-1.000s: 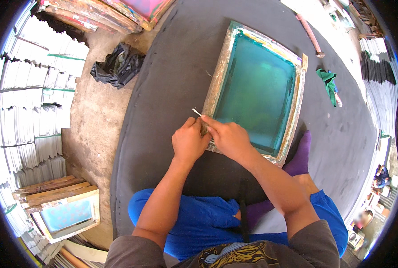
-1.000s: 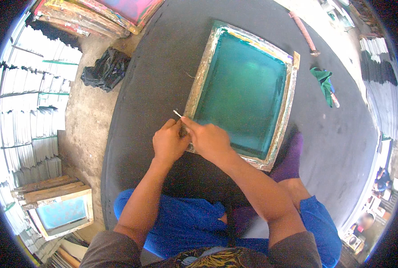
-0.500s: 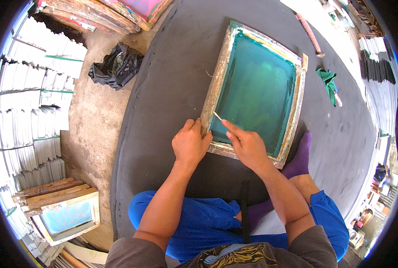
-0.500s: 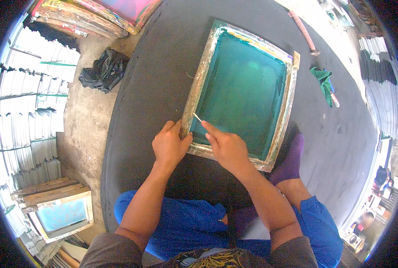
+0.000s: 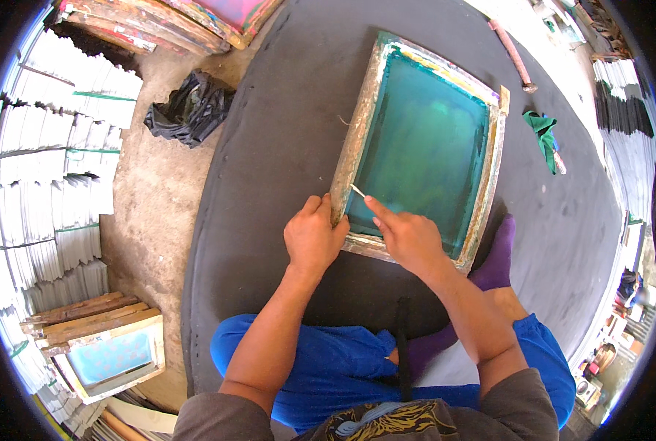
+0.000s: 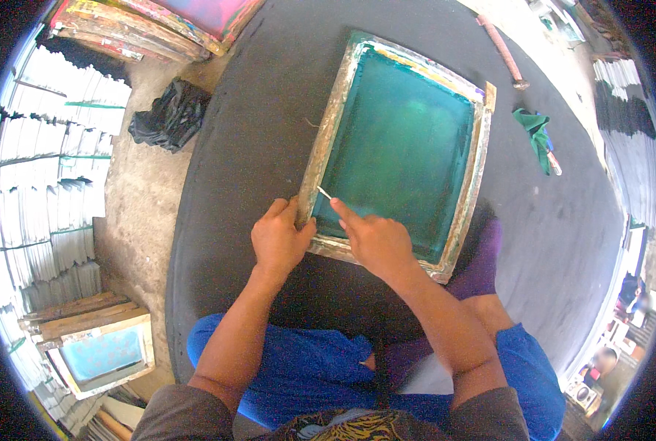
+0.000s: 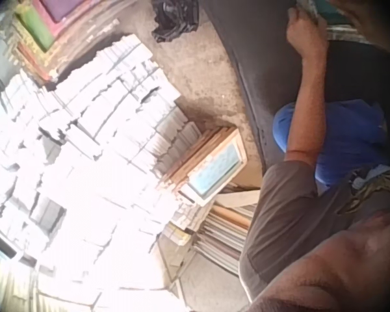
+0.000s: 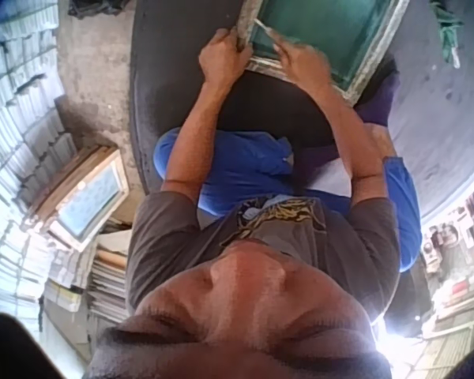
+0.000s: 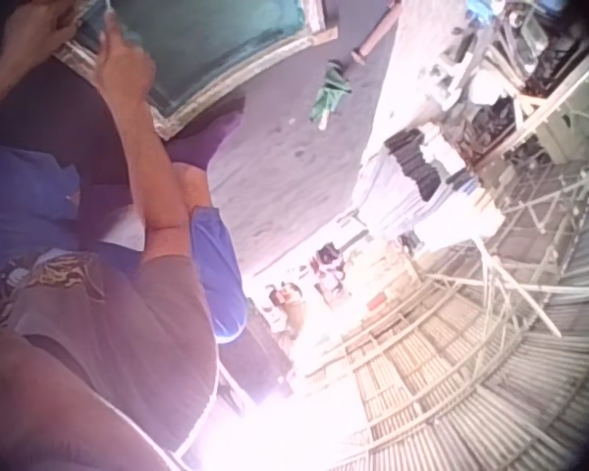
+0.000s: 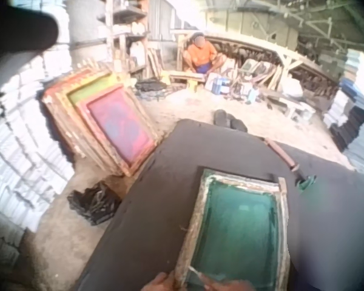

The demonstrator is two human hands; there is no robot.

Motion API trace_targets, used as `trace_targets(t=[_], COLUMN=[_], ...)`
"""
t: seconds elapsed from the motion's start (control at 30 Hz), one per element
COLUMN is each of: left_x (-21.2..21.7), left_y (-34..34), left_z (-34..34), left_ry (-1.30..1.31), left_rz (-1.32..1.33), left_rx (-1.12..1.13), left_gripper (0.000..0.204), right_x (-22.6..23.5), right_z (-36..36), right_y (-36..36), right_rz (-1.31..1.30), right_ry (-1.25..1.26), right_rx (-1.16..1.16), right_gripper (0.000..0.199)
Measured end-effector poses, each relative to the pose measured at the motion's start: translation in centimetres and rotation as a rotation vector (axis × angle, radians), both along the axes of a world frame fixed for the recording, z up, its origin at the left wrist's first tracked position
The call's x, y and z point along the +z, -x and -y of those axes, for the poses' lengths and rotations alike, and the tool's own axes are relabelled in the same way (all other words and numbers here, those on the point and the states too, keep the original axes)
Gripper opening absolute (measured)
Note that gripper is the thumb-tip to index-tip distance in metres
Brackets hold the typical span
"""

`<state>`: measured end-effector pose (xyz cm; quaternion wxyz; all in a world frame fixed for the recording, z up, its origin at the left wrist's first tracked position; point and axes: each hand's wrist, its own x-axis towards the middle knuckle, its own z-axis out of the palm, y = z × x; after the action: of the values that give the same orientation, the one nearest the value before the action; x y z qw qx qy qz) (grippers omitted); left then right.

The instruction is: The person sits on the floor and uses a small red-handled tool to scrape and clean the wooden frame of a green screen. They also gather debris from the floor and discard it into a black bag.

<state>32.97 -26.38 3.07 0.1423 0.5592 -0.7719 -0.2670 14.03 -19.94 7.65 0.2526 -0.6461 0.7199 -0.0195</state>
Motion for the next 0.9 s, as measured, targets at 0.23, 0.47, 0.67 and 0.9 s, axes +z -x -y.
trace_targets(t=[0.23, 0.47, 0.67, 0.9], left_x=[-0.2, -0.4, 0.1, 0.2], left_y=[0.1, -0.2, -0.2, -0.2], left_z=[0.0, 0.1, 0.5, 0.5], left_ry=[0.062, 0.018, -0.020, -0.085], left_rz=[-0.024, -0.022, -0.004, 0.063], left_rx=[-0.038, -0.014, -0.029, -0.017], left_gripper=[0.047, 0.048, 0.047, 0.051], right_x=[-1.6, -2.4, -5.9, -0.9], right_z=[0.1, 0.6, -0.9, 1.4], right_y=[1.1, 2.3, 2.1, 2.8], right_rz=[0.373, 1.095, 0.211, 1.401], right_ry=[-0.043, -0.534, 0.423, -0.644], right_rx=[-0.139, -0.651, 0.113, -0.829], right_gripper=[0.042, 0.044, 0.043, 0.044])
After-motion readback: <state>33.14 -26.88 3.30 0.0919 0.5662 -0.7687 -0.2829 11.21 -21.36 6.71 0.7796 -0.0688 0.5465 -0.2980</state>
